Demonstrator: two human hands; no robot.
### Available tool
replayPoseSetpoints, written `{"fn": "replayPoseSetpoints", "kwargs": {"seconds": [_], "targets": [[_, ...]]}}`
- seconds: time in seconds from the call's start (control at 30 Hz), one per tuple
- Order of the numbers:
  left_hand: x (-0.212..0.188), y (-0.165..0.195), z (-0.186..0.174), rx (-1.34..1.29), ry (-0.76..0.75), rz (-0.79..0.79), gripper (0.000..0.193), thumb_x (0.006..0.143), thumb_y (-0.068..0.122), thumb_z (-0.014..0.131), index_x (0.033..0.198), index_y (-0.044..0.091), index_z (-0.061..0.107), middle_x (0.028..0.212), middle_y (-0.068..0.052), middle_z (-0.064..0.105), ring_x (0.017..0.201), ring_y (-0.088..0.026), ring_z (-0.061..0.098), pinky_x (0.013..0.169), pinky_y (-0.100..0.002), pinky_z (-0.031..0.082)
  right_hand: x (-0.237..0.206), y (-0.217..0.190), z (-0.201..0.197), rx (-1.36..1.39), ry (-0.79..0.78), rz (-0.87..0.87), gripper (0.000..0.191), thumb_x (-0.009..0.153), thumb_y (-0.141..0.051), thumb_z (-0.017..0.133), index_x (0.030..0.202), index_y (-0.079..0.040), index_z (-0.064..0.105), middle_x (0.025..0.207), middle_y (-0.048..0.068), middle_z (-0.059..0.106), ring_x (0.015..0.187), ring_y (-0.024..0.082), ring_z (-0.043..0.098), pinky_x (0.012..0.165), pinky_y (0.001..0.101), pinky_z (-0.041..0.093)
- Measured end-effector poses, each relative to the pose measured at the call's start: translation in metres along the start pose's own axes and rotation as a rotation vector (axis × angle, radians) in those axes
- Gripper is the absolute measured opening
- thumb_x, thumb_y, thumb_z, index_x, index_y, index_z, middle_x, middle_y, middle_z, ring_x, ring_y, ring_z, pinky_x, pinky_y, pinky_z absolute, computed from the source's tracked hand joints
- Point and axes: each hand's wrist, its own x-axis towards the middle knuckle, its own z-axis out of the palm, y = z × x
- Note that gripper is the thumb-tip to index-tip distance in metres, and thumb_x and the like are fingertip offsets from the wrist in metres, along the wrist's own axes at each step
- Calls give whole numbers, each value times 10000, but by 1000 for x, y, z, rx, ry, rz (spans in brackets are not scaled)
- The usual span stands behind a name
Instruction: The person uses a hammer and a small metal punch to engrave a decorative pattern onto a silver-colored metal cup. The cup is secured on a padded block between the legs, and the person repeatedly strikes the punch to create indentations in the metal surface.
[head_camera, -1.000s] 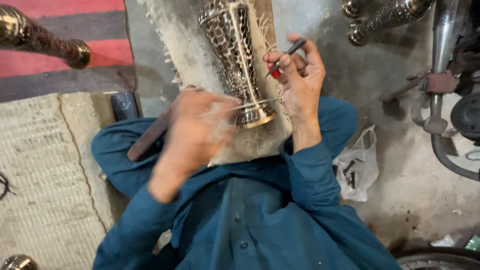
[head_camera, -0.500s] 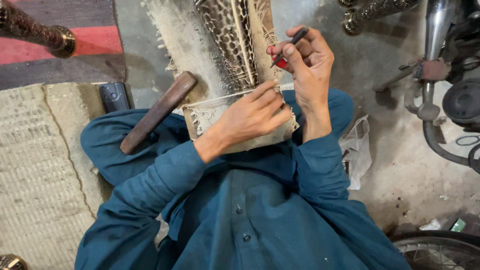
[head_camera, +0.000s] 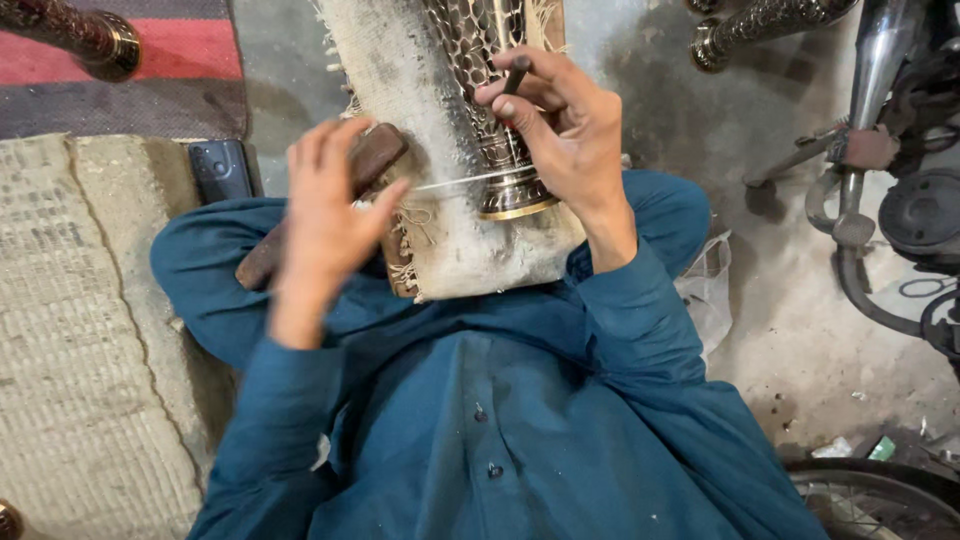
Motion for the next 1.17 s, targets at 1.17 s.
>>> {"fn": "replayPoseSetpoints", "kwargs": {"seconds": [1.17], "targets": [[74, 42, -71, 338, -68, 357, 586, 882, -75, 604, 1428, 130, 550, 1178, -152, 574, 1130, -350, 575, 920, -492, 426, 0, -10, 7, -441, 96, -216, 257, 1092, -5, 771, 1318, -58, 660, 1083, 71, 796, 924, 96, 769, 749, 229, 654]]}}
